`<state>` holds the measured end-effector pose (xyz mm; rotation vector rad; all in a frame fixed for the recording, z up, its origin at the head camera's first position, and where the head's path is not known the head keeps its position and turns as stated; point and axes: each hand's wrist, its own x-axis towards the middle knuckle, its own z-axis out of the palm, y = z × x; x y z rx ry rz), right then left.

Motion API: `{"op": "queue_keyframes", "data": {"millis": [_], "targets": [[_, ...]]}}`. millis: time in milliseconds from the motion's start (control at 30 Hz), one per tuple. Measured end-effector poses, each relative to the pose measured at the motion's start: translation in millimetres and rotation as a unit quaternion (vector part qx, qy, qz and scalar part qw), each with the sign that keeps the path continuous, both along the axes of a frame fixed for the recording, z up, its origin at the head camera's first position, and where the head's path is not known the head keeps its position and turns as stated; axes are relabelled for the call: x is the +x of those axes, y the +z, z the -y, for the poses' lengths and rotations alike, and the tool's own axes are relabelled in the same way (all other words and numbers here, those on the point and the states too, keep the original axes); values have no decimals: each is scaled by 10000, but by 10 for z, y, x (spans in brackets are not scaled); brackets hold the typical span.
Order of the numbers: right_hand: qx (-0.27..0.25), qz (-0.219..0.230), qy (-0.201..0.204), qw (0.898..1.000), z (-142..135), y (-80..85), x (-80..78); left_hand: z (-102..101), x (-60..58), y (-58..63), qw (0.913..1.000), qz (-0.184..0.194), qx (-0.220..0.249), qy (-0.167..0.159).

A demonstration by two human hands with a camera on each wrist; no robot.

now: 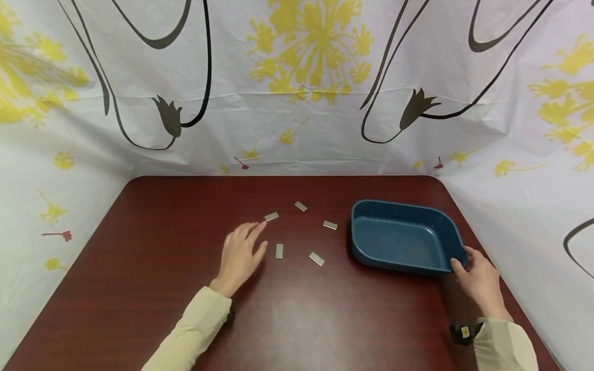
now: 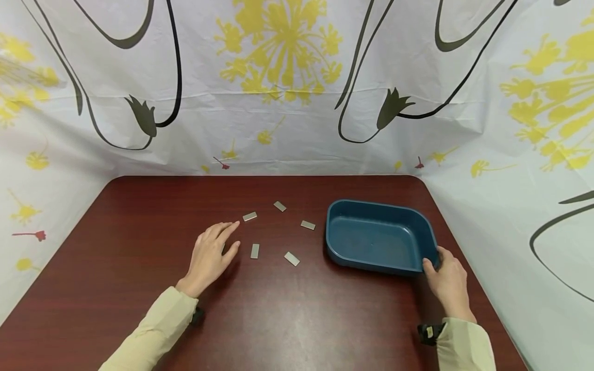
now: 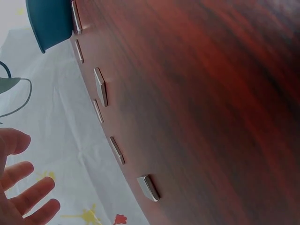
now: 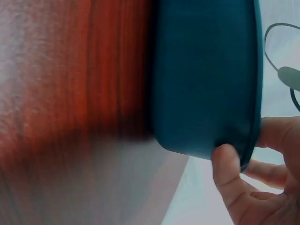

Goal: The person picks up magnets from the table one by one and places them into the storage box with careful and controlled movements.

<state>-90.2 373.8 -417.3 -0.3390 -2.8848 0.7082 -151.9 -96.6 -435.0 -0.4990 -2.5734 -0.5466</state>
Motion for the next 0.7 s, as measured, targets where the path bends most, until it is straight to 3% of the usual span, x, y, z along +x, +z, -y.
{"op": "queue_keyframes", "data": {"millis": [400,700], "targets": [[-449,-329,-513,9971,32,-120,-5,-55,-34,-52,9987,473,167,-111],[-663,-299,-642,9953,33,-137,-30,-136,-53,-97,9920,1152,494,-118]]}}
